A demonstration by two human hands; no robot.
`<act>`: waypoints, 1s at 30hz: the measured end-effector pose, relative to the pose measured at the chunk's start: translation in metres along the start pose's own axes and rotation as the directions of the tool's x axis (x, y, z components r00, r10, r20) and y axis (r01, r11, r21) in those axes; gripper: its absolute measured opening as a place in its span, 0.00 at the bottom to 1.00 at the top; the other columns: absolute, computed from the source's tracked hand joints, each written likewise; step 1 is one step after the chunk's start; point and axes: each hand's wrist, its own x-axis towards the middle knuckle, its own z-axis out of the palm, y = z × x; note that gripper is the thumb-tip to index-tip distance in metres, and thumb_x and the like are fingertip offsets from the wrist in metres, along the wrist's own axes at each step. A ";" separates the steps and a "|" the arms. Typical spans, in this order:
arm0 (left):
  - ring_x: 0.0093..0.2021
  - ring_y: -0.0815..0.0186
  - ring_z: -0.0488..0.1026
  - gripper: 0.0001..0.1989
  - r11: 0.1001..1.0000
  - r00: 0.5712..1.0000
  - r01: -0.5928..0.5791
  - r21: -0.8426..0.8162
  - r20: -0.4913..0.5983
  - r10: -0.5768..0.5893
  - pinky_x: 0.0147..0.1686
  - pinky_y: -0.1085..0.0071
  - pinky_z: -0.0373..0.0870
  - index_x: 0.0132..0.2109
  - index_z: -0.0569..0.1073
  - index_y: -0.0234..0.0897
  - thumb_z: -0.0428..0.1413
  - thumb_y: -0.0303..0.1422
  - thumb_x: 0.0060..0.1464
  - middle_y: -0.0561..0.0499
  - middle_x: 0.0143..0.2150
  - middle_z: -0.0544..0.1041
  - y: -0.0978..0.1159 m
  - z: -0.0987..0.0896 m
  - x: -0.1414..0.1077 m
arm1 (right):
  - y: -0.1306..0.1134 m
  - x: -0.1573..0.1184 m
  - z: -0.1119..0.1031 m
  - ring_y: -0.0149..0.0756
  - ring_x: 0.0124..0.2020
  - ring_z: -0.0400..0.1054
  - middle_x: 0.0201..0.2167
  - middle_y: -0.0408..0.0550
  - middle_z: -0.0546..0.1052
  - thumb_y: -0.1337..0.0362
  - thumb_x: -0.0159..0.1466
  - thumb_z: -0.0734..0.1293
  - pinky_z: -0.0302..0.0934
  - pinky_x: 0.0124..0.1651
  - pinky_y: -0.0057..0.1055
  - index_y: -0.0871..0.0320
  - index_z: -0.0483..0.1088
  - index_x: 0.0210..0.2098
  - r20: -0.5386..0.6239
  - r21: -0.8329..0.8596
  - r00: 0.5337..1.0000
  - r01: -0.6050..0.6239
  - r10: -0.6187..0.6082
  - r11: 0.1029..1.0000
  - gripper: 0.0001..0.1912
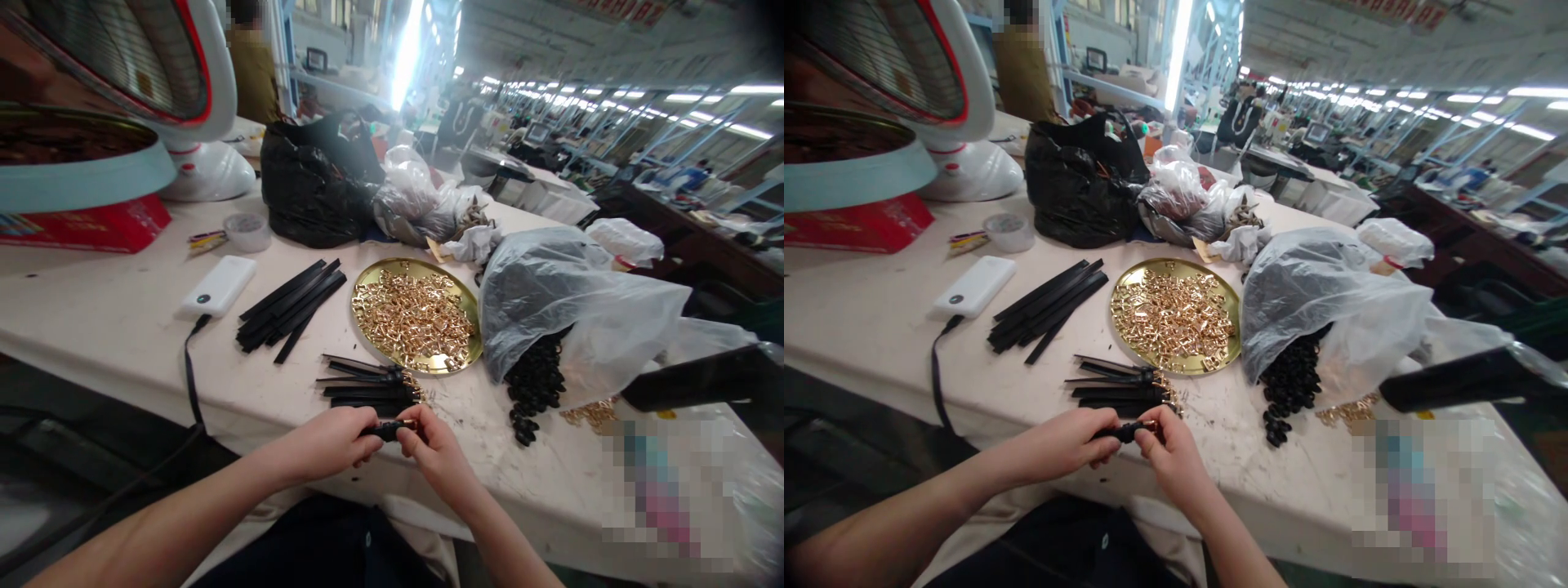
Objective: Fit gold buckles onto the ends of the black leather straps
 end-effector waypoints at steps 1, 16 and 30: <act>0.27 0.67 0.70 0.09 1.000 1.000 -0.004 0.028 0.011 0.004 0.25 0.75 0.59 0.33 0.66 0.38 0.44 0.35 0.53 0.54 0.27 0.73 0.001 0.001 0.000 | -0.001 -0.001 0.000 0.28 0.22 0.57 0.19 0.37 0.63 0.62 0.56 0.60 0.52 0.27 0.27 0.57 0.61 0.30 0.002 -0.009 1.000 0.002 -0.002 1.000 0.05; 0.29 0.67 0.67 0.11 0.999 0.997 -0.051 0.010 -0.053 0.052 0.26 0.77 0.56 0.31 0.70 0.36 0.46 0.35 0.51 0.54 0.27 0.72 0.001 0.000 0.005 | 0.004 -0.001 -0.014 0.28 0.20 0.59 0.20 0.39 0.65 0.54 0.60 0.58 0.56 0.25 0.27 0.57 0.64 0.32 -0.016 -0.003 0.999 0.037 -0.037 0.999 0.13; 0.32 0.65 0.70 0.13 0.991 0.990 -0.130 -0.001 -0.048 0.130 0.32 0.74 0.62 0.33 0.73 0.39 0.44 0.34 0.53 0.54 0.32 0.77 0.001 0.009 0.008 | -0.008 0.001 -0.001 0.39 0.30 0.64 0.28 0.49 0.73 0.60 0.60 0.60 0.56 0.31 0.35 0.59 0.68 0.37 0.363 -0.804 0.835 0.505 -0.413 0.314 0.11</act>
